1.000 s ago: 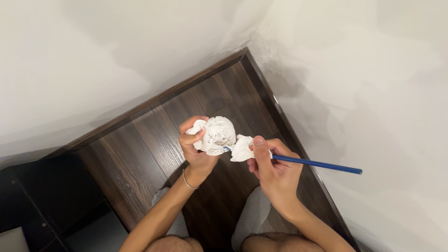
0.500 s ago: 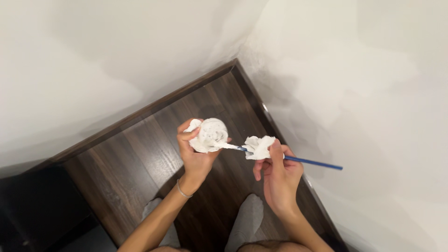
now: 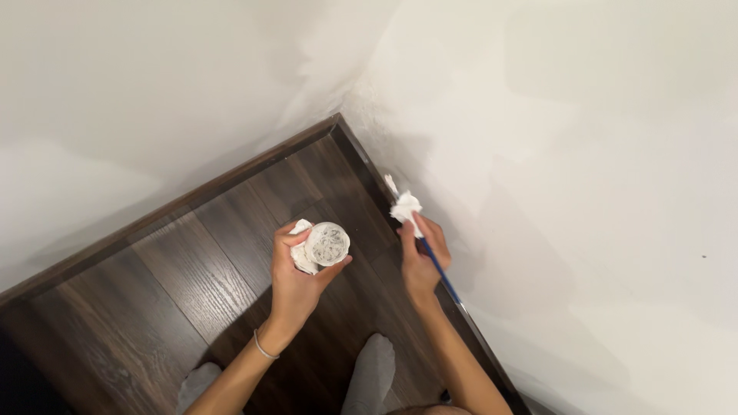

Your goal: The person applies a white substance from a container onto a piece of paper using a brush, then applies the substance to the corner of a wall where it meets the floor, and finally wipes the area with the paper.

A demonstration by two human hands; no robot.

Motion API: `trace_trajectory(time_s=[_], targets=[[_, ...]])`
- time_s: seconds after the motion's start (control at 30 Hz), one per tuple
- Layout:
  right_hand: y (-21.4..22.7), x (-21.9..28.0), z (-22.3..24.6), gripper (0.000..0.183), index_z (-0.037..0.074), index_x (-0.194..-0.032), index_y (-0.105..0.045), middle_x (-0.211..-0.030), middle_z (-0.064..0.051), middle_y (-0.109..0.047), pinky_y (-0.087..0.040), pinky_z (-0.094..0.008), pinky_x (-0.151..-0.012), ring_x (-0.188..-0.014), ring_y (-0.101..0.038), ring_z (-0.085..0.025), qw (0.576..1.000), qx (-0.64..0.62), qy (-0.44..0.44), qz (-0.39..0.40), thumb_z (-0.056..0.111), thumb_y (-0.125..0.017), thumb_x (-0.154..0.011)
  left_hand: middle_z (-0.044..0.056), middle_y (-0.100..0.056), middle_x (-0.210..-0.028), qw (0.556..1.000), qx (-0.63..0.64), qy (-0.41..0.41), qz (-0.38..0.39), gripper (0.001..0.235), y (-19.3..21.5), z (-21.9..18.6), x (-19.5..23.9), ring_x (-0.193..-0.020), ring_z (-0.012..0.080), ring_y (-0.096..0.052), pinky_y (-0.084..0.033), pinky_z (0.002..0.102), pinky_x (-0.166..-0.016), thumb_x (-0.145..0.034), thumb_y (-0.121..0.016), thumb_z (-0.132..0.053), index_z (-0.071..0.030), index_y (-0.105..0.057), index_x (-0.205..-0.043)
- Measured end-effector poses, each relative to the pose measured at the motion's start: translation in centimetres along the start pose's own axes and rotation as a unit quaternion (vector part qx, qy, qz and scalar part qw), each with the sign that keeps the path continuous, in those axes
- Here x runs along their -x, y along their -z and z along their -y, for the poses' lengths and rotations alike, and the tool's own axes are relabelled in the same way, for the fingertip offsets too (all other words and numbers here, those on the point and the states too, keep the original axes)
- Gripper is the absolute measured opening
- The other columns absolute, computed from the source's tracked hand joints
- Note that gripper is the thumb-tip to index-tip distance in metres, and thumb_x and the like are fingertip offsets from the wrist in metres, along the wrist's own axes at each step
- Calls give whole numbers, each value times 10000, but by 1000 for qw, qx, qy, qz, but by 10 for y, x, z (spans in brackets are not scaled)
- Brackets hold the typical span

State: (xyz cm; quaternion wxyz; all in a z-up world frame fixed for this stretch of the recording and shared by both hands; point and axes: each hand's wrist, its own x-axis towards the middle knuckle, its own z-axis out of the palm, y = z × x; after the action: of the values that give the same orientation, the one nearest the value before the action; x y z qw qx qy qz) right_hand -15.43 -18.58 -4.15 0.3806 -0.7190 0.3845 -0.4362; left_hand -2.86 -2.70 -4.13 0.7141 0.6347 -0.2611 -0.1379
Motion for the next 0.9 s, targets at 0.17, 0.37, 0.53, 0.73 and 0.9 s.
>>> trace_trajectory(time_s=[0.17, 0.37, 0.53, 0.73, 0.9], targets=[[-31, -25, -22, 244, 36, -1209, -726, -1126, -124, -678, -554, -285, -703, -888, -675, -160, 973, 116, 198, 36, 10, -742, -967, 152, -519, -1341, 1000, -1, 10, -5, 728, 3, 0, -3, -1145, 213, -640, -614, 321, -927, -674, -926, 33, -43, -434, -1205], [-37, -26, -39, 237, 20, -1183, -695, -1084, -141, -678, -561, -325, -723, -896, -684, -232, 960, 164, 225, 20, -21, -745, -955, 148, -508, -1343, 1000, 15, 19, 0, 728, 7, -3, -5, -1146, 207, -647, -629, 314, -932, -686, -916, 41, -45, -421, -1214], [-39, -22, -38, 222, 8, -1130, -656, -1070, -164, -683, -555, -324, -689, -874, -688, -255, 959, 153, 238, 24, -37, -749, -933, 152, -506, -1335, 1000, 3, 9, -6, 725, 5, -5, -6, -1143, 218, -639, -620, 321, -925, -684, -916, 45, -41, -428, -1214], [-45, -27, -43, 212, 13, -1006, -583, -1039, -151, -681, -527, -327, -643, -815, -670, -235, 965, 145, 220, 14, -44, -766, -917, 146, -498, -1339, 999, 20, 31, 0, 721, 6, -5, -6, -1144, 210, -650, -633, 316, -934, -697, -908, 40, -35, -421, -1224], [-50, -27, -42, 217, 5, -1019, -574, -1029, -153, -672, -525, -344, -662, -819, -662, -259, 958, 135, 251, 10, -48, -762, -922, 146, -486, -1347, 999, 22, 30, -10, 727, 8, -3, -8, -1156, 212, -643, -631, 318, -941, -694, -904, 38, -32, -411, -1224]])
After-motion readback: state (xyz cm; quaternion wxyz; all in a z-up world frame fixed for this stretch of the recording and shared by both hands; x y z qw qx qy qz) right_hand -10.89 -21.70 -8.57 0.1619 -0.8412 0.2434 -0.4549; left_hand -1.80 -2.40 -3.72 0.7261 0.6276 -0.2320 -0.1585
